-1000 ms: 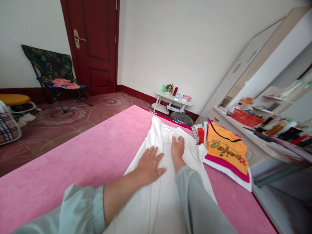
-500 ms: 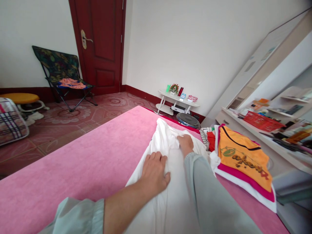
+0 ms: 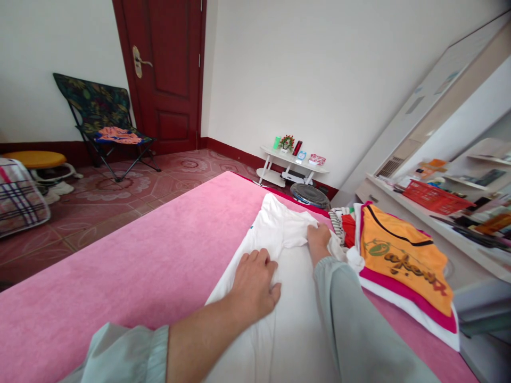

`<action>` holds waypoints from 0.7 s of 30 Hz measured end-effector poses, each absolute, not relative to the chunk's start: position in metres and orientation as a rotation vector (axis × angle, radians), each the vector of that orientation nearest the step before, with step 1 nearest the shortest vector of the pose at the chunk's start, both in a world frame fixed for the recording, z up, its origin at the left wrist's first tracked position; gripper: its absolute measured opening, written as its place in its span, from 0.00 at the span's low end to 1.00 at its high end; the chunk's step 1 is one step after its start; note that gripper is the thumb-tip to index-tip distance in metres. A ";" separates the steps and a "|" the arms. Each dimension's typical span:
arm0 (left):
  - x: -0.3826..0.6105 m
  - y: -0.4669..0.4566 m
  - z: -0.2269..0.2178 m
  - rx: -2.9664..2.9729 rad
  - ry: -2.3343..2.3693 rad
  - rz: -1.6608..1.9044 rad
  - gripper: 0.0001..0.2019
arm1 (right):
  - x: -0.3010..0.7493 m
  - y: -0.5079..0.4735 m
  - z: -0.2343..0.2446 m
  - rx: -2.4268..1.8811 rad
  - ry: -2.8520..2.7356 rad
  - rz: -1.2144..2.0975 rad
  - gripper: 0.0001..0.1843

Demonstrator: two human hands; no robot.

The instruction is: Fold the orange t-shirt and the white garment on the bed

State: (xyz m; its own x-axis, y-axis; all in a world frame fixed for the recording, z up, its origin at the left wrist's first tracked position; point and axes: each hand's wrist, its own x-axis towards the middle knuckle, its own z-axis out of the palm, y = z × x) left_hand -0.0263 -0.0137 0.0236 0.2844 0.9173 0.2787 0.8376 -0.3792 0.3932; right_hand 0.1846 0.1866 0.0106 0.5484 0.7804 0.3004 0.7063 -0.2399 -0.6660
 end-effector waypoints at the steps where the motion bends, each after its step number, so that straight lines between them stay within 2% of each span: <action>1: -0.026 -0.014 0.024 2.371 1.647 0.710 0.14 | 0.186 0.187 0.011 -1.985 -1.207 0.144 0.21; 5: -0.026 -0.016 0.023 2.357 1.649 0.759 0.13 | 0.181 0.171 0.016 -1.899 -1.270 0.242 0.29; 9: -0.027 -0.016 0.023 2.364 1.636 0.770 0.13 | 0.167 0.136 0.022 -1.663 -1.463 0.566 0.46; 10: -0.027 -0.016 0.023 2.364 1.636 0.775 0.13 | 0.166 0.129 0.023 -1.634 -1.509 0.643 0.47; 11: -0.027 -0.016 0.023 2.363 1.637 0.781 0.13 | 0.166 0.124 0.024 -1.634 -1.549 0.688 0.45; 13: -0.027 -0.017 0.023 2.357 1.638 0.793 0.14 | 0.171 0.120 0.028 -1.687 -1.626 0.670 0.33; 16: -0.027 -0.017 0.023 2.358 1.637 0.795 0.13 | 0.178 0.125 0.037 -1.832 -1.763 0.310 0.17; 19: -0.028 -0.017 0.024 2.348 1.644 0.790 0.13 | 0.169 0.131 0.045 -1.821 -1.851 -0.101 0.16; 21: -0.028 -0.017 0.025 2.331 1.656 0.785 0.13 | 0.153 0.133 0.044 -1.680 -1.929 -0.204 0.18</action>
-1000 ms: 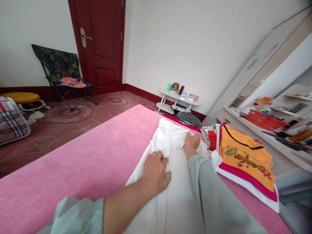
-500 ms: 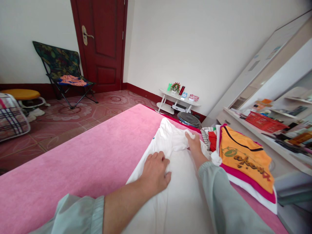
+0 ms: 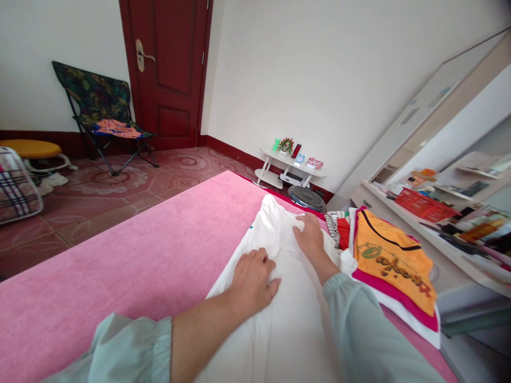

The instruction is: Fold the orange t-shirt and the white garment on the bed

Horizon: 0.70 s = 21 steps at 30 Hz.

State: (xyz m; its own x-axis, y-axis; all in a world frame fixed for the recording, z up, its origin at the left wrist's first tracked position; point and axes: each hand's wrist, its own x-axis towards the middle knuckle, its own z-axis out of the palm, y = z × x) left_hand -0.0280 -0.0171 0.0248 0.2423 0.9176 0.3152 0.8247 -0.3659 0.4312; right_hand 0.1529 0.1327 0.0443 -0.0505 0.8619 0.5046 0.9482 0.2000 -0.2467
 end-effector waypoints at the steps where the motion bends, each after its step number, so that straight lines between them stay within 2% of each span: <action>1: -0.028 -0.017 0.025 2.325 1.661 0.781 0.12 | 0.143 0.134 0.042 -1.601 -1.977 -0.221 0.20; 4: -0.029 -0.015 0.026 2.309 1.681 0.769 0.12 | 0.119 0.141 0.027 -1.508 -2.165 -0.169 0.25; 8: -0.032 -0.008 0.026 2.271 1.753 0.693 0.15 | 0.103 0.159 0.016 -1.805 -2.375 0.094 0.29; 11: -0.037 -0.001 0.025 2.238 1.785 0.680 0.13 | 0.092 0.171 0.024 -1.855 -2.376 0.071 0.25; 14: -0.042 0.002 0.026 2.325 1.779 0.756 0.14 | 0.079 0.176 0.028 -1.727 -2.337 -0.012 0.21; 21: -0.041 0.003 0.021 2.326 1.827 0.804 0.14 | 0.071 0.200 -0.003 -1.493 -2.027 0.001 0.23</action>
